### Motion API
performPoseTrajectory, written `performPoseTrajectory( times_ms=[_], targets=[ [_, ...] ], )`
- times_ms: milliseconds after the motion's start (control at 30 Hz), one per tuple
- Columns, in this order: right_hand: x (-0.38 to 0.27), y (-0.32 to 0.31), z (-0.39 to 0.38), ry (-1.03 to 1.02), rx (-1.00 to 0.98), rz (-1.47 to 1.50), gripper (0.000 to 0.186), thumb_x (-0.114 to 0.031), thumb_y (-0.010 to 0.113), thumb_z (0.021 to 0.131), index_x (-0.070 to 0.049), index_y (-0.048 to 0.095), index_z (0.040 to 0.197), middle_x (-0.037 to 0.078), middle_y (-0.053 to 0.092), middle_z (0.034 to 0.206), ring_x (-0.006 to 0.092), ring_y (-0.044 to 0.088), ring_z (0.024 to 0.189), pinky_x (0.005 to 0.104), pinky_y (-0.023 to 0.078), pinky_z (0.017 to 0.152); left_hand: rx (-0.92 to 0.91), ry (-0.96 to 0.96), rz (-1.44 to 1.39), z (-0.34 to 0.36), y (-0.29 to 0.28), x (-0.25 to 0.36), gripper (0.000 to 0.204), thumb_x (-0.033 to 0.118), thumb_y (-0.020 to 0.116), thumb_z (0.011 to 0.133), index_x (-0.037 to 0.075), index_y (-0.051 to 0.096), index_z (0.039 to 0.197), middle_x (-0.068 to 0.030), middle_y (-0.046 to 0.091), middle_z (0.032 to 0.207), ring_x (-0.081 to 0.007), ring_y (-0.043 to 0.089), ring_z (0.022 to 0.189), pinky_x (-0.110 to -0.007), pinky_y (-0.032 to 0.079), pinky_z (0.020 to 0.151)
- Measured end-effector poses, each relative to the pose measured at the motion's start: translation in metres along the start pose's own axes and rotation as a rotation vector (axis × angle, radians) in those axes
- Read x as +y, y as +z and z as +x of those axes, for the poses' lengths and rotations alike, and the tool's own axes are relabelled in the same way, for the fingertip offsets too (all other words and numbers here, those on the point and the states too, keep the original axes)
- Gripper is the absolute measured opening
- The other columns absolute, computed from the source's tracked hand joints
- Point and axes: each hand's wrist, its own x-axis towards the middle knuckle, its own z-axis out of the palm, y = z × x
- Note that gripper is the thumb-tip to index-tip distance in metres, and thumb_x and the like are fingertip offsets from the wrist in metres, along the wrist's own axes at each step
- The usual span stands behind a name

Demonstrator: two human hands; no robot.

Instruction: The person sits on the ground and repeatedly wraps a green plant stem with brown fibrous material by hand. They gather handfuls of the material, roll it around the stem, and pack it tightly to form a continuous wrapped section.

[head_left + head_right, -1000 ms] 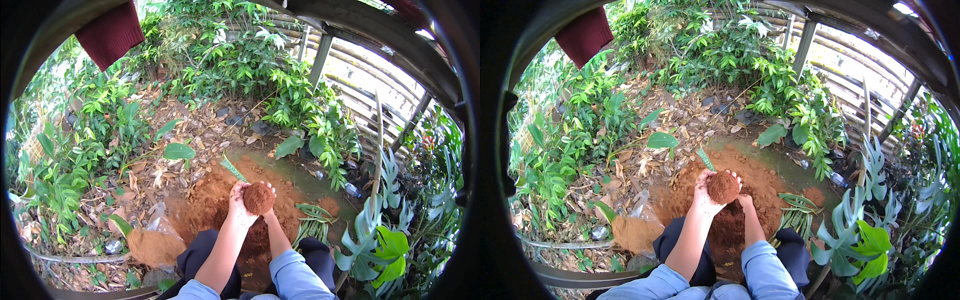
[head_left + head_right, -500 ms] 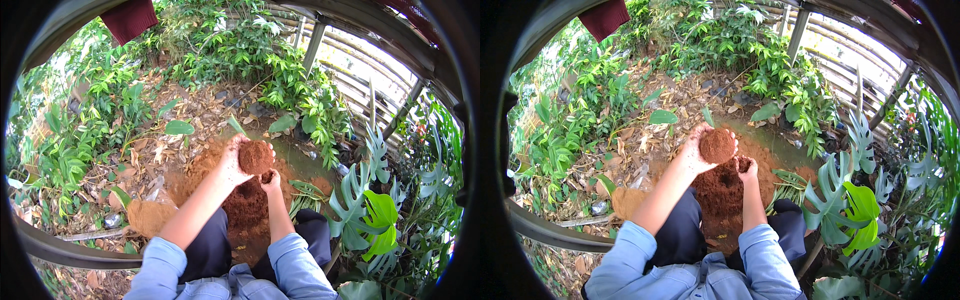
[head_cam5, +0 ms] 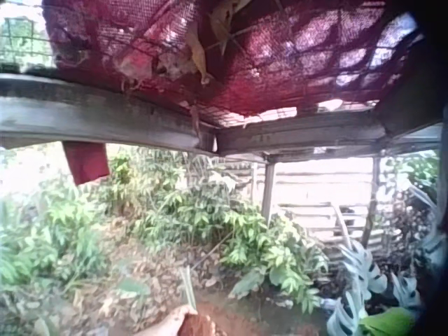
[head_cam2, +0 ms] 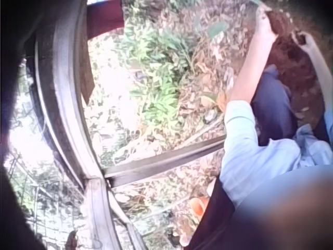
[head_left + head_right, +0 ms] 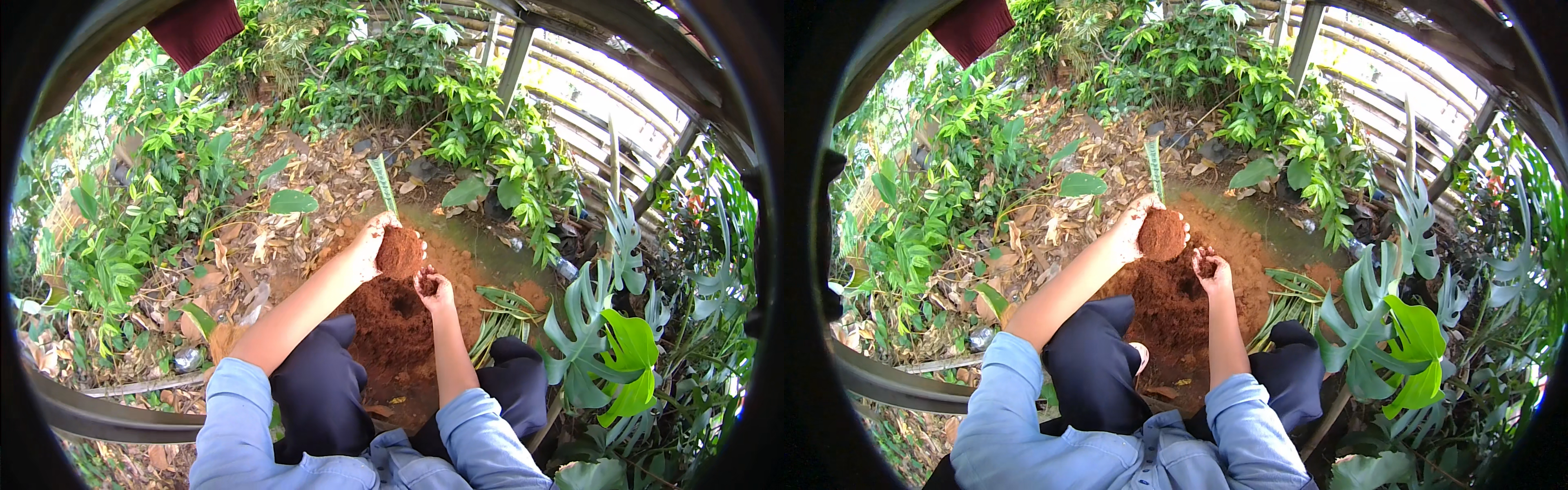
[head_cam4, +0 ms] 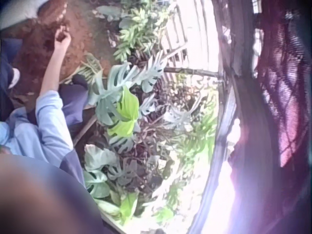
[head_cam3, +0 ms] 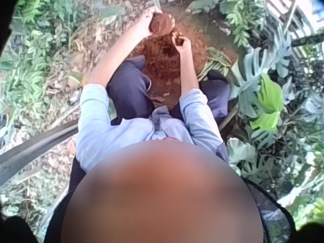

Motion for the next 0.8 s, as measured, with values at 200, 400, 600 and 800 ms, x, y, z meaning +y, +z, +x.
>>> performPoseTrajectory(
  times_ms=[200, 400, 600, 800],
  targets=[
    [0.009, 0.007, 0.003, 0.147, 0.168, 0.129, 0.029, -0.034, 0.046, 0.087, -0.008, 0.054, 0.077, 0.005, 0.052, 0.066, 0.0177, 0.045, 0.052, 0.0267, 0.034, 0.045, 0.078, -0.045, -0.001, -0.007, -0.021, -0.006, 0.015, 0.022, 0.047, 0.083, 0.008, 0.046, 0.077, -0.0159, 0.059, 0.083, -0.0362, 0.062, 0.08, -0.051, 0.052, 0.074],
    [0.014, -0.007, 0.019, 0.14, 0.316, 0.084, 0.043, -0.042, 0.034, 0.096, -0.012, 0.039, 0.065, -0.002, 0.032, 0.054, 0.0114, 0.024, 0.042, 0.0257, 0.02, 0.038, 0.008, -0.115, 0.006, -0.007, -0.034, -0.001, 0.022, 0.023, 0.046, 0.08, 0.003, 0.054, 0.081, -0.0169, 0.061, 0.082, -0.0339, 0.063, 0.079, -0.048, 0.052, 0.074],
    [0.018, -0.015, 0.03, 0.119, 0.289, 0.113, 0.042, -0.041, 0.033, 0.094, -0.009, 0.049, 0.072, 0.003, 0.042, 0.06, 0.0184, 0.041, 0.053, 0.0277, 0.035, 0.049, 0.004, -0.07, 0.026, -0.015, -0.042, 0.0, 0.018, 0.019, 0.046, 0.078, 0.003, 0.054, 0.08, -0.015, 0.061, 0.08, -0.0341, 0.063, 0.078, -0.048, 0.052, 0.073],
    [0.025, -0.025, 0.044, 0.024, 0.472, 0.182, 0.021, -0.018, 0.043, 0.093, 0.0, 0.054, 0.093, 0.015, 0.056, 0.088, 0.0309, 0.057, 0.08, 0.043, 0.05, 0.08, 0.092, -0.046, 0.044, -0.02, -0.046, 0.003, 0.018, 0.017, 0.046, 0.077, 0.002, 0.054, 0.081, -0.0148, 0.061, 0.08, -0.0348, 0.062, 0.078, -0.048, 0.052, 0.073]
  ],
)
